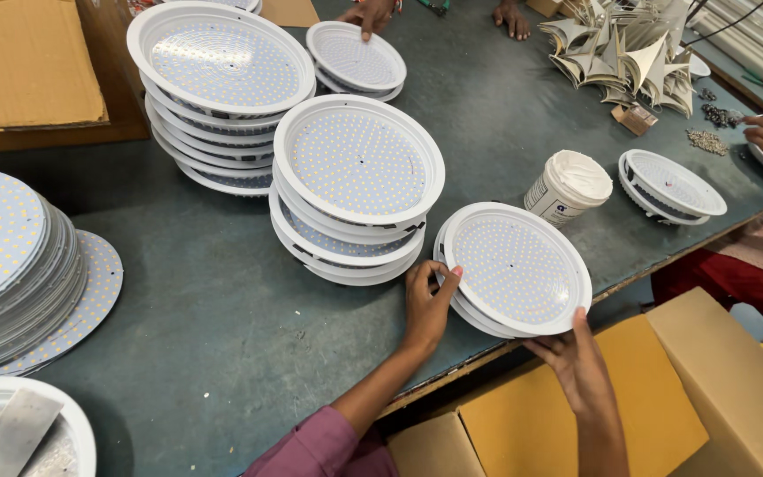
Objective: The person applies white paste from a container onto the back of a light fixture using a metal scraper, spreads the paste evenly across the surface, and then presses a circular LED component into the center.
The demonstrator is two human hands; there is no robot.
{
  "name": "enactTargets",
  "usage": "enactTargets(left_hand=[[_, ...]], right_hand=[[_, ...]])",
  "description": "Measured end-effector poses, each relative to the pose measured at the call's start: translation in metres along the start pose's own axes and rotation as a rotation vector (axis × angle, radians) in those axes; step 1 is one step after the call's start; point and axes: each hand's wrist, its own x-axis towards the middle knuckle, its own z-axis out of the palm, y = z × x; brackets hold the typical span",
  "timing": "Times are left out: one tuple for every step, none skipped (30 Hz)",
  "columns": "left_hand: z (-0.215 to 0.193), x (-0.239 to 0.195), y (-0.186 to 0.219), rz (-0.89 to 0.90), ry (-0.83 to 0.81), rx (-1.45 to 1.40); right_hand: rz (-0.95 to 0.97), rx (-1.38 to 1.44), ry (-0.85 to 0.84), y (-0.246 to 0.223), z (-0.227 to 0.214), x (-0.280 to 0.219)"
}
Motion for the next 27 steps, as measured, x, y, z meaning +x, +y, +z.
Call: enactTargets(left_hand=[[-0.001,-0.001,0.002,-0.003,-0.011,-0.021],[-0.002,-0.002,0.004,-0.006,-0.022,-0.041],[-0.002,-0.002,0.005,-0.007,-0.033,-0.064],[-0.002,-0.002,0.007,0.007,-0.041,-0.076],[-0.001,-0.003,0.009,0.018,-0.048,-0.088],[0.0,-0.003,0.01,0.029,-0.056,-0.101],[0.0,-0.003,0.012,0.017,-0.072,-0.127],[0.001,-0.003,0.014,0.004,-0.088,-0.153],[0.001,-0.004,0.016,-0.011,-0.104,-0.178],[0.001,-0.006,0.018,-0.032,-0.096,-0.151],[0.001,-0.008,0.02,-0.051,-0.09,-0.124],[0.001,-0.009,0.021,-0.07,-0.083,-0.098],[0.001,-0.008,0.022,-0.077,-0.074,-0.074],[0.002,-0.007,0.021,-0.084,-0.065,-0.05],[0.001,-0.007,0.019,-0.091,-0.055,-0.025],[0.001,-0.006,0.016,-0.079,-0.051,-0.039],[0.001,-0.005,0.013,-0.067,-0.046,-0.053],[0.002,-0.003,0.008,-0.055,-0.041,-0.068],[0.002,-0.002,0.002,-0.044,-0.033,-0.065],[0.003,-0.001,-0.004,-0.032,-0.024,-0.062],[0.005,0.001,-0.01,-0.018,-0.011,-0.058],[0.008,0.001,-0.015,-0.017,-0.006,-0.068],[0.01,0.003,-0.018,-0.011,0.015,-0.075],[0.011,0.004,-0.02,-0.004,0.035,-0.082],[0.011,0.003,-0.02,0.0,0.046,-0.054],[0.012,0.002,-0.018,0.004,0.057,-0.025],[0.012,0.002,-0.016,0.005,0.061,0.002]], right_hand=[[0.004,0.017,0.031,0.0,0.005,0.001],[0.007,0.035,0.062,-0.001,0.009,0.003],[0.009,0.051,0.092,-0.002,0.011,0.005],[-0.011,0.089,0.079,-0.003,0.011,0.005],[-0.028,0.125,0.066,-0.004,0.01,0.005],[-0.046,0.161,0.053,-0.004,0.01,0.005],[-0.056,0.169,0.039,-0.004,0.01,0.006],[-0.067,0.178,0.024,-0.004,0.013,0.008],[-0.074,0.187,0.01,-0.004,0.016,0.01],[-0.068,0.179,0.013,-0.003,0.02,0.012],[-0.064,0.173,0.016,-0.003,0.027,0.015],[-0.06,0.167,0.018,-0.003,0.034,0.017],[-0.072,0.143,0.002,-0.003,0.041,0.018],[-0.083,0.118,-0.015,-0.003,0.049,0.019],[-0.095,0.094,-0.031,-0.003,0.057,0.02],[-0.092,0.091,-0.023,-0.003,0.064,0.022],[-0.09,0.086,-0.016,-0.004,0.071,0.025],[-0.088,0.081,-0.008,-0.005,0.077,0.029],[-0.098,0.091,-0.009,-0.005,0.083,0.034],[-0.109,0.101,-0.009,-0.004,0.088,0.041],[-0.12,0.11,-0.015,-0.002,0.092,0.049],[-0.141,0.1,-0.006,0.0,0.093,0.056],[-0.159,0.09,-0.014,0.001,0.097,0.067],[-0.177,0.08,-0.021,0.004,0.101,0.079],[-0.183,0.088,-0.05,0.005,0.103,0.091],[-0.19,0.096,-0.079,0.005,0.106,0.104],[-0.198,0.103,-0.1,0.006,0.106,0.114]])
